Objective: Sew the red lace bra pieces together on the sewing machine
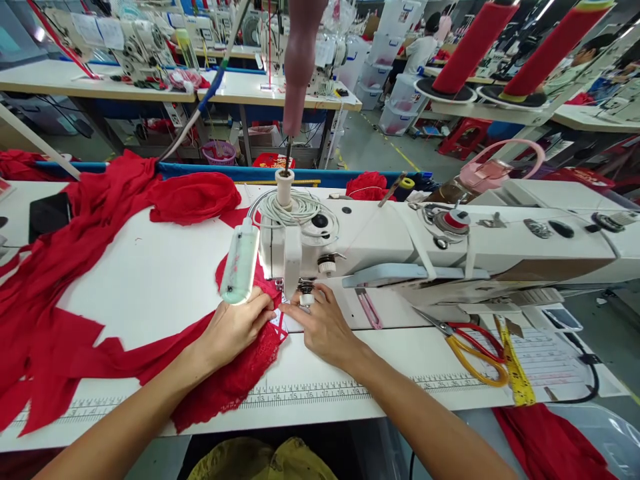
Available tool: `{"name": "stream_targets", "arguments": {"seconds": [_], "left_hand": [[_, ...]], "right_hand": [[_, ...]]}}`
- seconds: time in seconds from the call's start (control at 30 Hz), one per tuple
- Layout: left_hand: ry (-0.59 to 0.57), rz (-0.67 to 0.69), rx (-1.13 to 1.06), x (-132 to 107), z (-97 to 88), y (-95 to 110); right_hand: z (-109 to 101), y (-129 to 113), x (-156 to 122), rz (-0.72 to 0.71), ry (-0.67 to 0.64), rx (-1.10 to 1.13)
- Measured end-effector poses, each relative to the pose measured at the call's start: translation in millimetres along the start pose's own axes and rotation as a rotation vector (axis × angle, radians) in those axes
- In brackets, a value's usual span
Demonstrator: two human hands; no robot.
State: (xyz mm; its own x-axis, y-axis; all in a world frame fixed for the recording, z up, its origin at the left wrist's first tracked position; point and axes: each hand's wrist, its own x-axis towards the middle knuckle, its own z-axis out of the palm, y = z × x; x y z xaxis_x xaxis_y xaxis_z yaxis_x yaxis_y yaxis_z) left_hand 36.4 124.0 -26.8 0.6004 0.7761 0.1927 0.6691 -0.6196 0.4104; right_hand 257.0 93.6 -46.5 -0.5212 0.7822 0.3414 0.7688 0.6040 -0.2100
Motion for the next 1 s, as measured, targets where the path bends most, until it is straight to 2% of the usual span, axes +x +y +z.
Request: {"name": "stream_targets", "arguments": {"seconds": [0.33,0.53,0.83,1.0], "left_hand": [[-0.059,-0.001,0.108,4.8,-1.6,2.3],[-0.008,0.028,0.204,5.9,-0.1,6.0],[0.067,0.106,0.241,2.2,6.0,3.5],[0.091,0.118,0.241,-0.4,6.5,4.2]], "right_hand": [[-3.0,2.1,-5.5,-0.022,0.065,0.060],[-2.3,0.8,-5.3,-0.059,0.103,0.004],[-3.0,0.1,-5.1,-0.047,0.074,-0.025],[-8.0,-3.7,-5.2,-0.144,0.102,-0.007]]}}
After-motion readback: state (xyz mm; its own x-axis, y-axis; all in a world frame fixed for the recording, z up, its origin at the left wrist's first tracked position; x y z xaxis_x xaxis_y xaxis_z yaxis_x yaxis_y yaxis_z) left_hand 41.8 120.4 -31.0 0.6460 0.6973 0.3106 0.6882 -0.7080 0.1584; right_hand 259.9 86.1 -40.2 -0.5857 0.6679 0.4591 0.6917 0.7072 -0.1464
